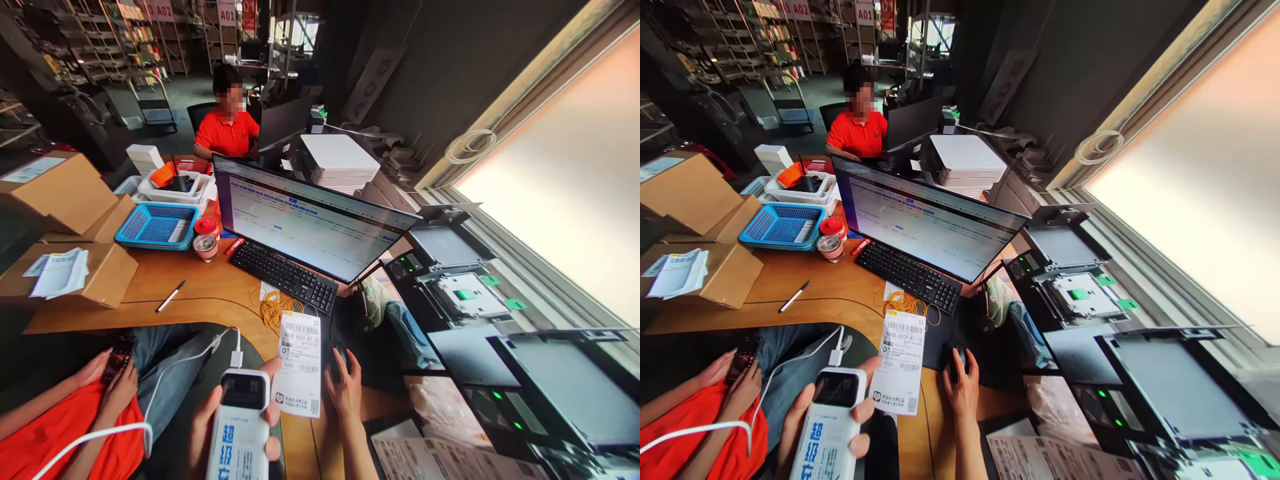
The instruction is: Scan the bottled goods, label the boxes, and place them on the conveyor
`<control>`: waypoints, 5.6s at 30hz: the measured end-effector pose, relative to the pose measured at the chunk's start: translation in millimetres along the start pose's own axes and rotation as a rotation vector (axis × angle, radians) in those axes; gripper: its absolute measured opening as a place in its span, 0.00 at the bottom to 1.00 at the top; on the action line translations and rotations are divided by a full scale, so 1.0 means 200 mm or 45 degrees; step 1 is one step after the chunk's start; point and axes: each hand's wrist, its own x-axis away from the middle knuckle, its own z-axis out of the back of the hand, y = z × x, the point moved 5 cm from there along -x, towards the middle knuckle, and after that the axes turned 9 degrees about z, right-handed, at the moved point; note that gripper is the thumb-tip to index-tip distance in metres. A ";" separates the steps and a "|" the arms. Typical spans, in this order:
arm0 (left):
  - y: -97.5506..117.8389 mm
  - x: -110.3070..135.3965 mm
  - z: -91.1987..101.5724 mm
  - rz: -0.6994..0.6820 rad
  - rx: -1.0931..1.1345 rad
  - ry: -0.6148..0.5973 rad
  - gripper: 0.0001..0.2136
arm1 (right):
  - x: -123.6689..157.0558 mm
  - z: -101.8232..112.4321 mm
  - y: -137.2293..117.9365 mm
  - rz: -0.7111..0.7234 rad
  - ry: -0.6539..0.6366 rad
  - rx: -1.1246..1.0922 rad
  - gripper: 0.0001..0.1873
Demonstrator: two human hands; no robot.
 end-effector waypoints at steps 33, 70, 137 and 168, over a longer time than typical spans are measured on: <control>-0.06 0.01 0.01 0.113 0.163 0.018 0.43 | 0.01 0.00 0.00 -0.054 0.021 -0.023 0.24; -0.07 -0.01 0.03 0.091 0.151 0.119 0.38 | 0.01 0.00 0.01 -0.010 -0.021 -0.065 0.25; 0.54 0.51 0.38 -0.071 -0.197 -0.018 0.17 | -0.01 -0.02 0.01 -0.066 0.035 -0.044 0.22; 0.42 0.42 0.28 0.057 -0.085 -0.109 0.14 | -0.02 0.00 -0.03 -0.059 0.060 -0.019 0.23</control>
